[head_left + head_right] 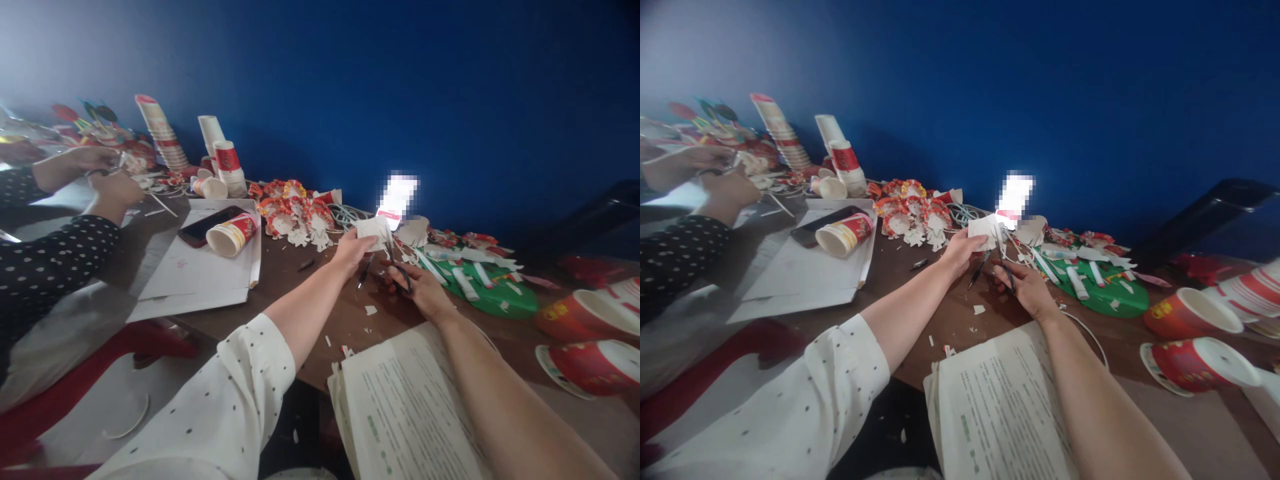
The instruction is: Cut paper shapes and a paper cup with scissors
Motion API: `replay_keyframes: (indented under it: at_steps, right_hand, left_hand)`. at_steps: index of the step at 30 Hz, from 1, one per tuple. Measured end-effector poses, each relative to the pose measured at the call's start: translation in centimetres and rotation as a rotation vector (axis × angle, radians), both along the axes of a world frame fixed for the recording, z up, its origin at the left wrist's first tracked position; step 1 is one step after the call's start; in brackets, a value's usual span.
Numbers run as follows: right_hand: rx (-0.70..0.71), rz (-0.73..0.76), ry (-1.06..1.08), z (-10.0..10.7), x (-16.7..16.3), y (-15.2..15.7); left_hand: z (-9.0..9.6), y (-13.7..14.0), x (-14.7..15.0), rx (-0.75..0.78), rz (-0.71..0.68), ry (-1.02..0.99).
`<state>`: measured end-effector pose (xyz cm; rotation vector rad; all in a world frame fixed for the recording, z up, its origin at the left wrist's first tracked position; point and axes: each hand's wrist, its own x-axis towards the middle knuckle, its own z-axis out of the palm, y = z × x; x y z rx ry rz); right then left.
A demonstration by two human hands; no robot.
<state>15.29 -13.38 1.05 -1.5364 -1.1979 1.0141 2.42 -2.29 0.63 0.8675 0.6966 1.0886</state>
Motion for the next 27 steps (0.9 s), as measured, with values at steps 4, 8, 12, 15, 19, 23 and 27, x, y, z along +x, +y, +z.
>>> replay_keyframes:
  at_steps: [4,8,12,15,19,23,27]
  right_hand:
    - [0.000,0.029,-0.019,0.1,0.1,-0.1]
    - [-0.004,0.060,0.011,0.1,0.1,-0.3]
    - [-0.012,0.066,0.021,0.1,0.1,-0.3]
    - [-0.021,0.072,0.024,0.1,0.1,-0.3]
    - [-0.025,0.057,0.049,0.1,0.0,-0.2]
    - [-0.030,0.036,0.062,0.1,-0.1,-0.1]
    - [-0.013,0.046,0.043,-0.1,0.0,-0.1]
  left_hand:
    - [0.2,0.0,-0.1,-0.039,0.025,-0.050]
    - [0.4,0.1,-0.2,-0.104,0.048,-0.075]
    - [0.4,0.4,-0.2,-0.142,0.066,-0.123]
    - [0.4,0.4,-0.3,-0.138,0.071,-0.145]
    - [0.6,0.3,-0.4,-0.117,0.076,-0.132]
    - [0.3,0.3,-0.3,-0.068,0.079,-0.093]
    - [-0.6,0.6,0.1,0.046,0.063,-0.033]
